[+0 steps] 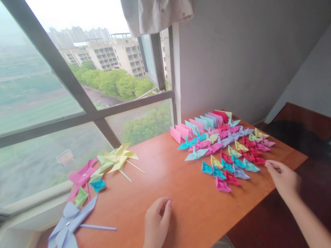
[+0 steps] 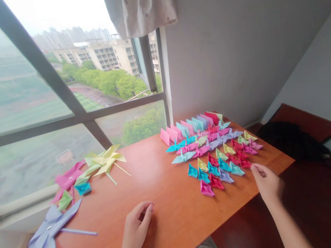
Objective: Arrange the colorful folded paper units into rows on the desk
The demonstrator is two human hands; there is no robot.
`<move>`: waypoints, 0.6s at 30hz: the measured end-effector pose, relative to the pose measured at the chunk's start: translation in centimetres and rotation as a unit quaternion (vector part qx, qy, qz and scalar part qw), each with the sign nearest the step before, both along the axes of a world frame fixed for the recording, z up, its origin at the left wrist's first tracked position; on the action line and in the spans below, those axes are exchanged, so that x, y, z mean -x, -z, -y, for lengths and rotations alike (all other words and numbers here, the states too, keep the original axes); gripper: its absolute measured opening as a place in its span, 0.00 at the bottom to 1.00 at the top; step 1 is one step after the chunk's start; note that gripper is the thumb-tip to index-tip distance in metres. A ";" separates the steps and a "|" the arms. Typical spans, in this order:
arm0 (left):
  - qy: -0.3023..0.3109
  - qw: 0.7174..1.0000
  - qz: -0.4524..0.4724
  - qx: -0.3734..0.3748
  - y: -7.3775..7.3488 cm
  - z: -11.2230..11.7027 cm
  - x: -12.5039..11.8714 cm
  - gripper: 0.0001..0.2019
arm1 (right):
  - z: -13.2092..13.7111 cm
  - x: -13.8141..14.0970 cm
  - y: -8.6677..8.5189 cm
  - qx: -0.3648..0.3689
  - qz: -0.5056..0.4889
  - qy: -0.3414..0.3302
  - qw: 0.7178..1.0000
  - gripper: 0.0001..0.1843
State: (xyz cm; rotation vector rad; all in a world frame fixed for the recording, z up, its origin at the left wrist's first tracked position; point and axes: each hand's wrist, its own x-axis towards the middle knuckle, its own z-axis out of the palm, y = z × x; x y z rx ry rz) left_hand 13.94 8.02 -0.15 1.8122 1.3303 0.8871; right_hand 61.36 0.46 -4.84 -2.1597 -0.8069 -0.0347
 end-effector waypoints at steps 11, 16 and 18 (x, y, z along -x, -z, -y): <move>0.004 1.000 -0.011 -0.009 0.2 0.0 0.1 0.13 | -0.4 0.0 0.5 0.004 -0.010 0.006 1.000 0.26; 0.010 1.000 -0.015 -0.017 0.2 0.0 0.1 0.13 | -0.3 0.2 0.6 -0.005 -0.015 0.000 1.000 0.26; 0.011 1.000 -0.018 -0.020 0.2 0.0 0.1 0.13 | -0.2 0.2 0.5 -0.009 -0.013 0.001 1.000 0.26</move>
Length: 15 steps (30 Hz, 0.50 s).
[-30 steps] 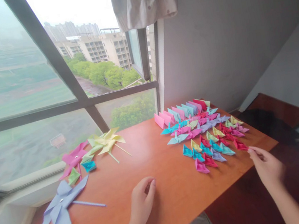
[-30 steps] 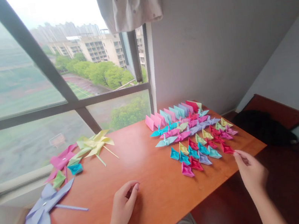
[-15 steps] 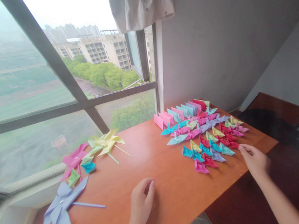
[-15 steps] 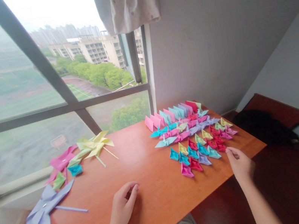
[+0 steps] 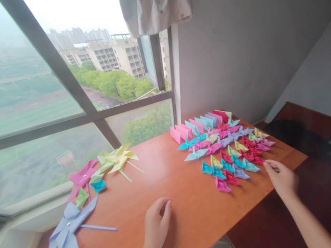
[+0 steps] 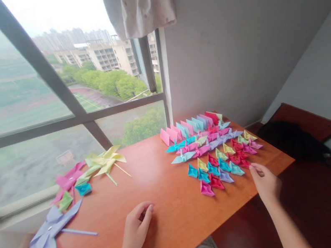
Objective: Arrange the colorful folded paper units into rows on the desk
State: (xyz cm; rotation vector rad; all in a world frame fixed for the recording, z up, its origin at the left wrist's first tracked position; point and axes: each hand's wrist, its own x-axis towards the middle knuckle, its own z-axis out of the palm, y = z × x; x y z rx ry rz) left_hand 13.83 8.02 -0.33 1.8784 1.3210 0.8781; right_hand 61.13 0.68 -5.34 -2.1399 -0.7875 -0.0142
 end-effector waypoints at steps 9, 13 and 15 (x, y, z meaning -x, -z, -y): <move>0.009 1.000 -0.010 -0.003 0.2 0.0 0.0 0.14 | 0.4 0.1 -0.6 -0.002 0.003 0.001 1.000 0.26; 0.010 1.000 -0.015 0.000 0.1 0.1 0.0 0.15 | 0.5 0.6 -1.7 -0.010 0.008 0.013 1.000 0.25; 0.008 1.000 -0.016 0.003 0.0 0.2 0.0 0.14 | 0.4 1.5 -2.5 -0.025 0.012 0.019 0.999 0.25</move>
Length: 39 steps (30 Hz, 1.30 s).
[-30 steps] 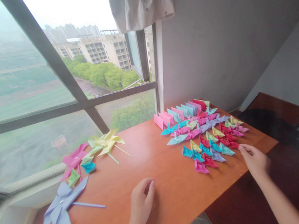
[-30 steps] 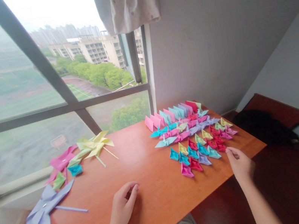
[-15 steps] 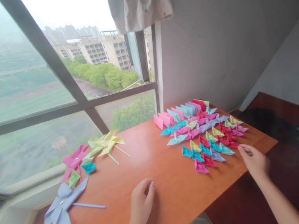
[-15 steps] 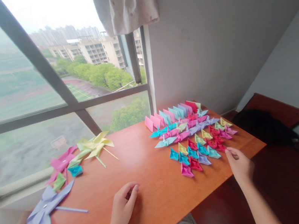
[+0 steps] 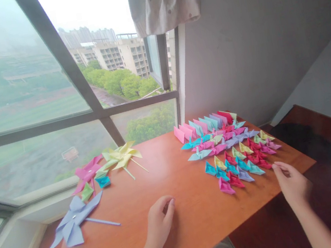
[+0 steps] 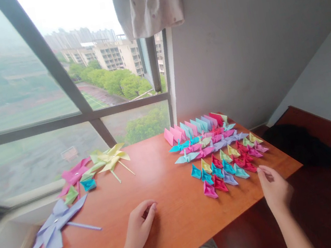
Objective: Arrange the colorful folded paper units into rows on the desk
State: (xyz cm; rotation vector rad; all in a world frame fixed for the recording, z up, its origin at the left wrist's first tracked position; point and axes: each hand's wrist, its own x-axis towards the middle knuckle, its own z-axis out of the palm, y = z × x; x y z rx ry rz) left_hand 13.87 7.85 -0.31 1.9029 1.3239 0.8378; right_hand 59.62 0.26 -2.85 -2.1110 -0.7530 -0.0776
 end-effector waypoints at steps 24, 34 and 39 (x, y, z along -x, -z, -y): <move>-0.286 0.924 -0.254 -0.026 -4.1 -8.4 13.1 0.15 | -3.4 25.4 1.2 -0.020 -0.013 -0.532 0.846 0.13; -0.324 0.870 -0.371 -0.020 -4.2 -10.7 14.2 0.17 | -3.5 25.4 1.3 -0.012 -0.006 -0.531 0.847 0.14; -0.316 0.863 -0.393 -0.022 -4.0 -11.1 14.2 0.19 | -3.5 25.4 1.1 -0.026 0.000 -0.527 0.849 0.14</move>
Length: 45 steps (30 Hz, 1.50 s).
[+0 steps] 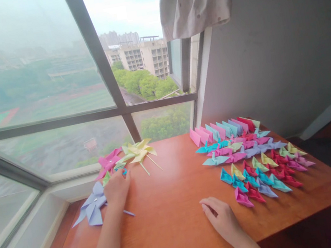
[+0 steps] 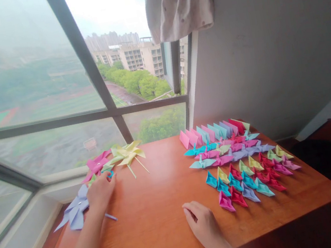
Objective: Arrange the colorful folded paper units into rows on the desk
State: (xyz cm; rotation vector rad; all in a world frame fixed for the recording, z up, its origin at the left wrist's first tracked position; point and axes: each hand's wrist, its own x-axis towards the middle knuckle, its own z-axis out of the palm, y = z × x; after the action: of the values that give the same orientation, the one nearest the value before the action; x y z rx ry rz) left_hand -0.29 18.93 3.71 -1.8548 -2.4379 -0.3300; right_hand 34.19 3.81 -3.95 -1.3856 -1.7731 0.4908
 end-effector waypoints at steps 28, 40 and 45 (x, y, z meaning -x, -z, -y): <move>0.463 0.871 0.154 0.047 1.0 10.4 -11.5 0.13 | 0.1 0.1 -1.4 0.036 -0.073 0.028 0.996 0.14; 0.482 0.852 0.197 0.051 1.5 11.1 -13.0 0.12 | -0.1 0.1 -0.9 0.011 -0.039 0.020 0.999 0.14; 0.460 0.846 0.261 0.065 1.7 10.9 -12.6 0.12 | -0.1 0.1 -1.1 0.008 -0.025 0.016 1.000 0.14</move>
State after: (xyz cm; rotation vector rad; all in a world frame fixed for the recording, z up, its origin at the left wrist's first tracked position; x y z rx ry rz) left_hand 12.30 8.00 1.97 -3.2427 -1.5605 -0.8042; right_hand 34.07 3.89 -2.89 -1.3984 -1.7081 0.5189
